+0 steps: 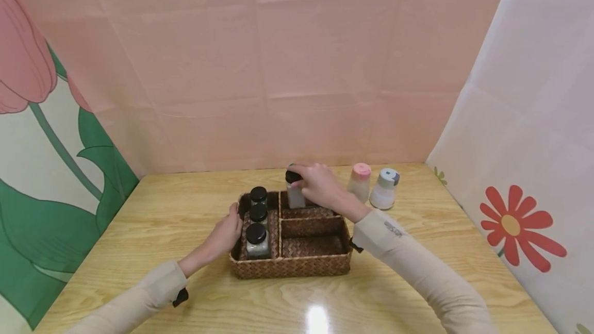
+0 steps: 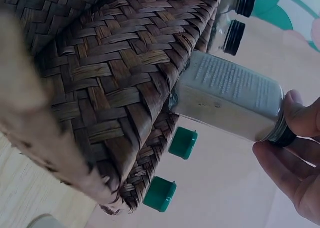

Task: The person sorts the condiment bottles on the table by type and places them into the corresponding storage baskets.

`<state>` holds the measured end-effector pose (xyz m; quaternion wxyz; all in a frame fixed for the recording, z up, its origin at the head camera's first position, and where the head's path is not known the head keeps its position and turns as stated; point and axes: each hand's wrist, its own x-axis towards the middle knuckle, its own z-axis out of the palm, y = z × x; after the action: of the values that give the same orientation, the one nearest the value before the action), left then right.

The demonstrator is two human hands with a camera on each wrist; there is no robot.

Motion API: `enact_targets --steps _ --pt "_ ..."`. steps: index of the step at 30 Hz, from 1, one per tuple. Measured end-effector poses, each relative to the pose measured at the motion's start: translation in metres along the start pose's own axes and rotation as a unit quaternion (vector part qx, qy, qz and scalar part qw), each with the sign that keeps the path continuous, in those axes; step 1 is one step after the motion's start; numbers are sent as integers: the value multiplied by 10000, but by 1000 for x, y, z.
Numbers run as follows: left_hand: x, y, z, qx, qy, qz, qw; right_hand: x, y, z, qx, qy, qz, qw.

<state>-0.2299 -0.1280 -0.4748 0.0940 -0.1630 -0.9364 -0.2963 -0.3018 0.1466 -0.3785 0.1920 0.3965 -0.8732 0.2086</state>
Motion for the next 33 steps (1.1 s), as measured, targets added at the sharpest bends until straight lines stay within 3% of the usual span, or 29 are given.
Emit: enact_targets --steps 7,14,23,33 --pt "-1 1 0 9 7 -31 10000 4 -2 3 -68 45 -57 10000" --pt "-1 3 -1 78 147 149 9998 9 -5 5 -175 50 -134 9997" --pt "-1 3 2 109 205 202 9995 11 -8 10 -71 -293 110 9995" --pt "-2 5 -3 104 166 265 9995 12 -10 13 -26 -1097 443 9930"
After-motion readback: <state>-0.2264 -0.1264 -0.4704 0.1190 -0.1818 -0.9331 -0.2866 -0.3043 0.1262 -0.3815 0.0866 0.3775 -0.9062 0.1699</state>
